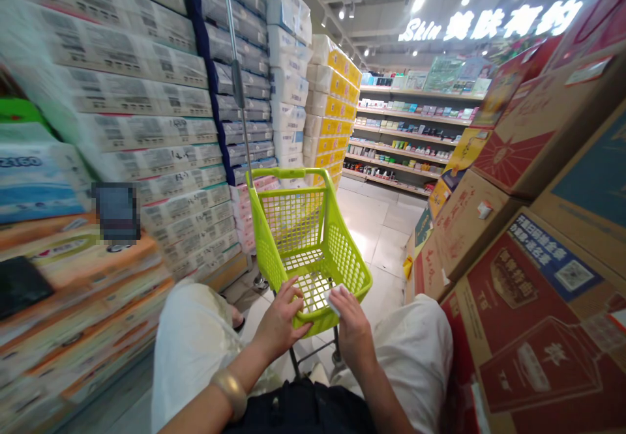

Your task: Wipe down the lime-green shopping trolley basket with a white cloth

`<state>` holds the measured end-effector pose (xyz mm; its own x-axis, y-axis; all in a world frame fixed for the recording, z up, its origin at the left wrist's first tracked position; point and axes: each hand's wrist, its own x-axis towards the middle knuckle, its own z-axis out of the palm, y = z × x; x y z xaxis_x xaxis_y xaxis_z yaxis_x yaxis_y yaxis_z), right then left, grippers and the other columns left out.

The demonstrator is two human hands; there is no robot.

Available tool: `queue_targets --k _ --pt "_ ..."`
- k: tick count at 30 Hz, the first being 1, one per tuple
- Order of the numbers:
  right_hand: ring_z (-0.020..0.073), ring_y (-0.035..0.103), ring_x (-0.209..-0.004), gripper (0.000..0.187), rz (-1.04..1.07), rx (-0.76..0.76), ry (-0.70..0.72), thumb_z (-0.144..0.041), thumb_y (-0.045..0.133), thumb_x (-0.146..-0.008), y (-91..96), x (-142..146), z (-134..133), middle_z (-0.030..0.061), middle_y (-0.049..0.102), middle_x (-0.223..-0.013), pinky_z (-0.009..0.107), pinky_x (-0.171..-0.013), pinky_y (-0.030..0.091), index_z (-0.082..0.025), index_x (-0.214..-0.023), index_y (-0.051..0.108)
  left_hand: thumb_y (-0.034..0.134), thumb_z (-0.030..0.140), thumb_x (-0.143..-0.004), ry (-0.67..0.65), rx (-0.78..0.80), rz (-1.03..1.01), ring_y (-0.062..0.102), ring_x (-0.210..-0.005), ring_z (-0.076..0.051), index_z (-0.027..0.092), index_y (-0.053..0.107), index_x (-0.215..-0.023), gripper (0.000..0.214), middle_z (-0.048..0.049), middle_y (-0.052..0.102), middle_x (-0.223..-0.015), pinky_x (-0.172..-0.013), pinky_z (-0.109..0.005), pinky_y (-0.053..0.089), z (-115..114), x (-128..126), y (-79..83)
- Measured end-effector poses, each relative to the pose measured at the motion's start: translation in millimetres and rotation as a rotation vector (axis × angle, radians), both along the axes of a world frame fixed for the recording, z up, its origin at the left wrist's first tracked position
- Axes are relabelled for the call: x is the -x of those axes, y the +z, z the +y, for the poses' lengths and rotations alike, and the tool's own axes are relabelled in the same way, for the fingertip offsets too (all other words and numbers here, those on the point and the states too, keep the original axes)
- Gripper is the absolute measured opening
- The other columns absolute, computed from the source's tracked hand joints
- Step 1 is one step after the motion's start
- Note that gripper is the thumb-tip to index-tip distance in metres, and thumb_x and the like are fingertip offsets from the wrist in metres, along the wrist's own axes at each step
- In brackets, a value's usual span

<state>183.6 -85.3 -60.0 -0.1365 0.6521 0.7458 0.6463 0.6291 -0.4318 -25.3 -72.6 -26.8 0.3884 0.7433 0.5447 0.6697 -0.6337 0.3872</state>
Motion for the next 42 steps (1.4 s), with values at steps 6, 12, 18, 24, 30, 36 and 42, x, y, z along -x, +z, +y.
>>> queue_targets --k 6,12,18,24,30,36,42 --pt "0.0256 0.058 -0.126 0.043 0.162 -0.007 -0.241 -0.008 0.039 -0.090 -1.6 -26 12 0.0105 0.071 -0.120 0.052 -0.106 0.048 -0.020 -0.119 0.069 0.077 0.016 -0.067 0.007 0.002 0.007 0.044 -0.132 -0.037 0.020 0.054 -0.075 0.024 -0.0086 0.061 -0.104 -0.109 -0.059 0.043 -1 0 0.5" --pt "0.0210 0.056 -0.128 0.050 -0.036 0.019 0.126 -0.005 0.043 -0.088 5.6 27 -12 0.0047 0.068 -0.126 0.046 -0.107 0.048 -0.027 -0.128 0.062 0.073 0.019 -0.071 -0.011 -0.017 0.005 0.045 -0.131 -0.036 0.020 0.058 -0.080 0.018 -0.0090 0.062 -0.103 -0.107 -0.057 0.045 0 0 2.0" --pt "0.0230 0.058 -0.126 0.046 0.112 -0.012 -0.152 -0.005 0.038 -0.089 3.2 -12 8 0.0086 0.070 -0.121 0.048 -0.107 0.048 -0.022 -0.121 0.067 0.075 0.017 -0.066 0.005 0.003 -0.007 0.045 -0.131 -0.037 0.020 0.057 -0.076 0.022 -0.0090 0.062 -0.104 -0.109 -0.058 0.043 0 -1 -0.5" --pt "0.0227 0.057 -0.128 0.049 0.075 0.025 -0.043 -0.005 0.040 -0.088 4.8 3 -4 0.0068 0.069 -0.123 0.047 -0.108 0.048 -0.024 -0.125 0.065 0.075 0.019 -0.068 -0.014 0.009 -0.013 0.045 -0.132 -0.036 0.020 0.058 -0.077 0.020 -0.0090 0.062 -0.104 -0.108 -0.056 0.044 2 -3 1.2" --pt "0.0211 0.058 -0.126 0.049 0.029 0.033 0.081 -0.005 0.042 -0.089 6.0 5 -4 0.0051 0.069 -0.124 0.046 -0.107 0.048 -0.027 -0.126 0.064 0.074 0.018 -0.068 -0.025 0.000 -0.014 0.046 -0.131 -0.036 0.020 0.058 -0.077 0.018 -0.0090 0.062 -0.104 -0.108 -0.057 0.044 5 0 2.6" --pt "0.0234 0.057 -0.127 0.045 0.167 0.038 -0.173 -0.005 0.039 -0.089 0.9 -16 6 0.0091 0.071 -0.120 0.047 -0.106 0.049 -0.021 -0.119 0.069 0.075 0.014 -0.065 -0.027 0.003 -0.027 0.044 -0.133 -0.035 0.020 0.054 -0.075 0.024 -0.0074 0.061 -0.106 -0.109 -0.054 0.044 10 2 -3.0" --pt "0.0205 0.054 -0.130 0.050 0.010 0.058 0.137 -0.004 0.041 -0.088 4.0 13 -4 0.0039 0.067 -0.127 0.045 -0.108 0.048 -0.027 -0.127 0.064 0.075 0.016 -0.065 -0.020 -0.029 -0.028 0.044 -0.133 -0.034 0.020 0.053 -0.073 0.024 -0.0073 0.061 -0.105 -0.108 -0.052 0.045 20 12 -8.1"
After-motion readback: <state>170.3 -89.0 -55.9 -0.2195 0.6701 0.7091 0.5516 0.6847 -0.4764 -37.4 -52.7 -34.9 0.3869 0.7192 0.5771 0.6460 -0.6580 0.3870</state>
